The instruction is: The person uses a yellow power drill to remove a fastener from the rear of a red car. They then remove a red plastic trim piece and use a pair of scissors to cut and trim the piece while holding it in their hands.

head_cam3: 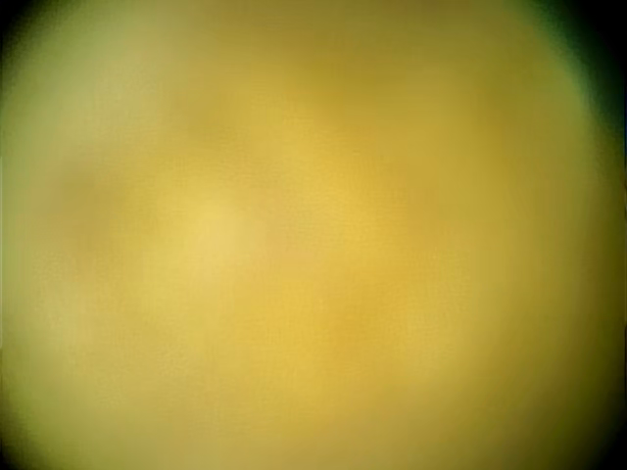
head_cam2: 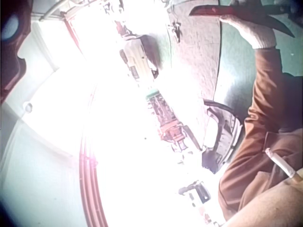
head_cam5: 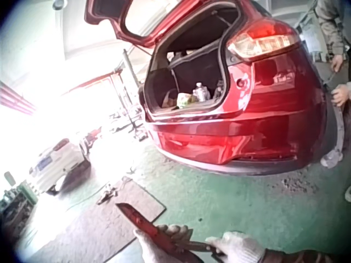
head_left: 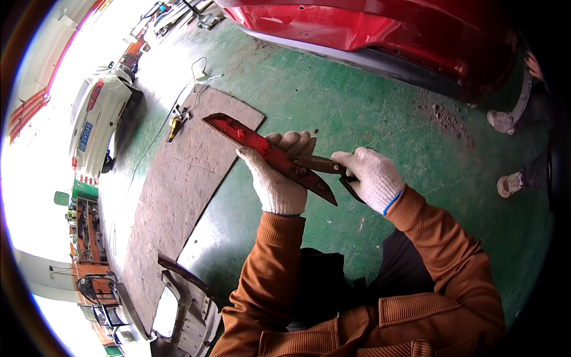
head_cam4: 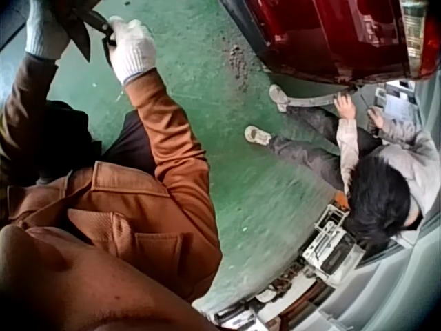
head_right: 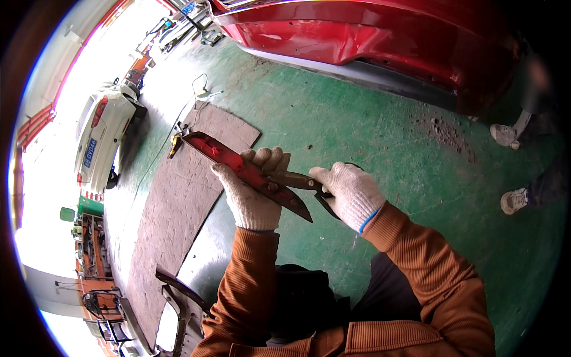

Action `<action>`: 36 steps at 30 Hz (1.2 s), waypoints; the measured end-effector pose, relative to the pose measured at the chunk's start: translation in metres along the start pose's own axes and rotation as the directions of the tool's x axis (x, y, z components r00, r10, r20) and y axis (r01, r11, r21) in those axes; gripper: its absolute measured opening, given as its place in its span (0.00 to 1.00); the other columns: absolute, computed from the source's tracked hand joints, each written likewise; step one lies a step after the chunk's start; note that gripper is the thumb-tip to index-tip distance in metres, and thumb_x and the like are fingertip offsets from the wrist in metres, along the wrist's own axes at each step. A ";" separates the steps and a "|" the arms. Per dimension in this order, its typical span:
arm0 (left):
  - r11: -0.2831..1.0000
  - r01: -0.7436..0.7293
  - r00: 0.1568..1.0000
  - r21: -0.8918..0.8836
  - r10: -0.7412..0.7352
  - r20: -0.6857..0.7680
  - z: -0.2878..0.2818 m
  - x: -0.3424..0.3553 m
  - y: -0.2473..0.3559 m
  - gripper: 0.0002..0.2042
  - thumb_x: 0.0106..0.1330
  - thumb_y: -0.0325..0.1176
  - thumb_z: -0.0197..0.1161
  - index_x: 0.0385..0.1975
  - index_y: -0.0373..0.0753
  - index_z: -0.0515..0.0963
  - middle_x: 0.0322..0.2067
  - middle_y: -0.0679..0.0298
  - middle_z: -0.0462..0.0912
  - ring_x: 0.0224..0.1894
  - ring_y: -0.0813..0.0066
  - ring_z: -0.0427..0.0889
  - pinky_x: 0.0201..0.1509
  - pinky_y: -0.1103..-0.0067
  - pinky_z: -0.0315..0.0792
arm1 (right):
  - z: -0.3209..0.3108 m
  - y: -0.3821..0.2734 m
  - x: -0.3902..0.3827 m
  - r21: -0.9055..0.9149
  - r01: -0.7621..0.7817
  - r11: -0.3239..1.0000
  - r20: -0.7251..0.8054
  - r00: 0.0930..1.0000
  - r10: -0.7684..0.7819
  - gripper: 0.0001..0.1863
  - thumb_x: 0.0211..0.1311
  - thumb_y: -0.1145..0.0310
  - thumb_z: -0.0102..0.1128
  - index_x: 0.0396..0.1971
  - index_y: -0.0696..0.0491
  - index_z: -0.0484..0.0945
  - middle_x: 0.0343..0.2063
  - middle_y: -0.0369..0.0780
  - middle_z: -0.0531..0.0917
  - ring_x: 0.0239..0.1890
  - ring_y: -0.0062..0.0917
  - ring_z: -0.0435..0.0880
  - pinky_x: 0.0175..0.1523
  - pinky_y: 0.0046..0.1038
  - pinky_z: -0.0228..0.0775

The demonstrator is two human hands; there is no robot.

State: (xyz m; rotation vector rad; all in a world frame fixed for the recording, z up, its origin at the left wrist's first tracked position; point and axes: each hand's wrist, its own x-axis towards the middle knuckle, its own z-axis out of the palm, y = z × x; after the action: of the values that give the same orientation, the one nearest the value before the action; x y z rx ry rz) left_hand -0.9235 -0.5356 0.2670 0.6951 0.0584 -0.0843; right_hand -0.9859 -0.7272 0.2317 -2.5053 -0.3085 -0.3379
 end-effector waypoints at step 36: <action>0.995 -0.092 0.996 -0.022 0.092 -0.013 0.002 -0.003 0.015 0.42 0.65 0.78 0.54 0.55 0.39 0.72 0.51 0.48 0.82 0.52 0.45 0.83 0.68 0.47 0.75 | -0.008 0.002 -0.006 0.310 -0.074 0.948 0.129 0.991 0.035 0.27 0.61 0.74 0.70 0.62 0.48 0.80 0.43 0.43 0.86 0.46 0.35 0.85 0.55 0.35 0.81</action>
State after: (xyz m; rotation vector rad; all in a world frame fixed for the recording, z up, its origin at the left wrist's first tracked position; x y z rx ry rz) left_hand -0.9252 -0.5256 0.2782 0.6743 0.0386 0.0088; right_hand -0.9924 -0.7340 0.2349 -2.2179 -0.3136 -0.1028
